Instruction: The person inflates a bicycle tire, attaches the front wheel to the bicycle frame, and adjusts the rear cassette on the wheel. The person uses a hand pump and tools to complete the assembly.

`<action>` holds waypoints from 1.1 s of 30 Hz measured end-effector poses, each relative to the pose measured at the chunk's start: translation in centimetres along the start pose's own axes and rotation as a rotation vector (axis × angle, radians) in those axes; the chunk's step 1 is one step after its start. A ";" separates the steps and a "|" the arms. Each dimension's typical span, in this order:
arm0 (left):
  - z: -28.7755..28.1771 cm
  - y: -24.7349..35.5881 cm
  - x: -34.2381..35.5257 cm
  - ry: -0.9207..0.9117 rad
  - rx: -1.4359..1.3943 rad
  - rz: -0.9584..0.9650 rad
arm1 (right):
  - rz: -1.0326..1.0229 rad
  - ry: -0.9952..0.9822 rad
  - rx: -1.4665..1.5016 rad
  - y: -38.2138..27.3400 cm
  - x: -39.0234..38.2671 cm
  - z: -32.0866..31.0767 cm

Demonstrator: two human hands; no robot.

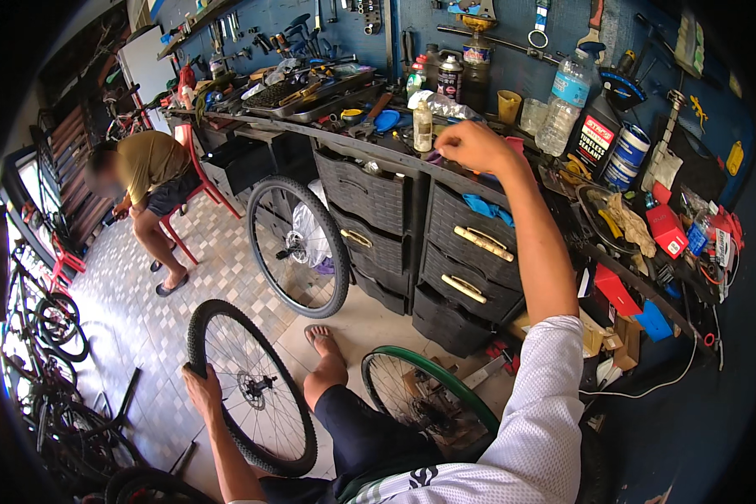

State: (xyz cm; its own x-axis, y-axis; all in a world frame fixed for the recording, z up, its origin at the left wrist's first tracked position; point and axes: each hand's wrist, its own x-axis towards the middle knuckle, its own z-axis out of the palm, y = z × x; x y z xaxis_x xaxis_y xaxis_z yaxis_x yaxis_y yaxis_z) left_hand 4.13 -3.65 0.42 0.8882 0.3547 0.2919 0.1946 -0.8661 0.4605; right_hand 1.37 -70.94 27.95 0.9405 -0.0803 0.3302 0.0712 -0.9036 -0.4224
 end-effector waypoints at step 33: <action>-4.4 -11.3 -2.8 0.043 -0.306 -0.186 | -0.163 -0.023 0.466 -5.2 17.6 15.8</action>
State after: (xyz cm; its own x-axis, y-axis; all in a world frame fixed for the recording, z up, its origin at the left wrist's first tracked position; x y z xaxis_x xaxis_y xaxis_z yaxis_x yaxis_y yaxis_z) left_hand -2.42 6.74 -1.91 0.8299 0.5165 0.2110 0.2122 -0.6419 0.7368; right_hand 22.80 -61.02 22.61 0.9113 0.0607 0.4072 0.3544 -0.6190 -0.7009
